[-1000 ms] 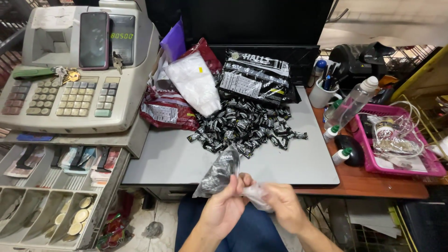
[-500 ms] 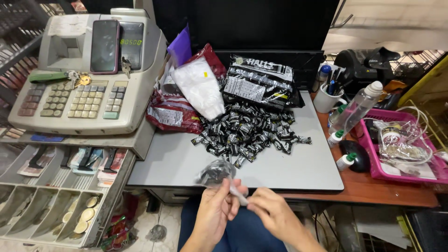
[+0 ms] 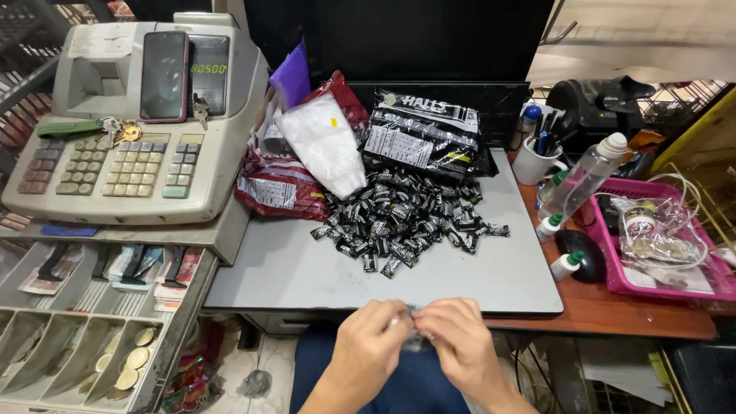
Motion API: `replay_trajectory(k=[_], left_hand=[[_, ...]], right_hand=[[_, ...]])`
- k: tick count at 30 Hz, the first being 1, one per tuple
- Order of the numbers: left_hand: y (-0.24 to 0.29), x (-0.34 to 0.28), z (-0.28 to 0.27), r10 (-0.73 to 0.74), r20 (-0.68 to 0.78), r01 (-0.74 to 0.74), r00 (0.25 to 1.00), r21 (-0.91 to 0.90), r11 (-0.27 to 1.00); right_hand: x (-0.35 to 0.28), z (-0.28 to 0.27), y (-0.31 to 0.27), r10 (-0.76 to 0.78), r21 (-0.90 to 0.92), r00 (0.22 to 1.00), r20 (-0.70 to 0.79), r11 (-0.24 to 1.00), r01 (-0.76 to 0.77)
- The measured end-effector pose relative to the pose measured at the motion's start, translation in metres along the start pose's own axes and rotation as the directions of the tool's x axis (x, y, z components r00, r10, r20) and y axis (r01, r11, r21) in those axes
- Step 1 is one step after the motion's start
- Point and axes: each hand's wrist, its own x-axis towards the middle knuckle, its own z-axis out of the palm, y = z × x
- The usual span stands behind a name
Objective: Bagging individual candies from a pile into small plastic bags
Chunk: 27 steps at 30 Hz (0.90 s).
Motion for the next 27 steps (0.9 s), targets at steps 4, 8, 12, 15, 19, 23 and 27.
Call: replay_trajectory(k=[4,8,12,15,19,23,27], left_hand=[[0.002,0.003,-0.006,0.142,-0.004,-0.142,0.99,-0.018,0.99],[0.001,0.0,0.001,0.055,-0.004,-0.055,0.998,-0.009,0.998],[0.0,-0.002,0.004,-0.011,-0.003,0.01,1.0,-0.096,0.995],[0.003,-0.002,0.006,-0.055,0.005,0.054,0.999,-0.212,0.976],[-0.002,-0.007,0.009,-0.118,-0.016,0.11,0.993,-0.246,0.963],[-0.008,-0.015,0.01,-0.275,0.154,0.302,0.949,-0.193,0.934],[-0.015,-0.026,0.022,-0.456,0.272,0.498,0.848,-0.113,0.86]], right_hand=[[-0.003,0.003,0.013,0.399,0.302,0.909,0.123,0.857,-0.417],[-0.002,0.008,0.014,0.511,0.419,0.837,0.195,0.729,-0.542],[-0.009,0.019,0.011,0.591,0.485,0.807,0.016,0.701,-0.523],[-0.016,0.028,0.007,0.632,0.641,0.773,-0.043,0.612,-0.464],[-0.021,0.028,0.0,0.603,0.625,0.797,-0.026,0.632,-0.458],[-0.017,0.029,-0.008,0.479,0.474,0.877,-0.036,0.781,-0.407],[-0.018,0.032,-0.007,0.461,0.29,0.886,-0.05,0.855,-0.429]])
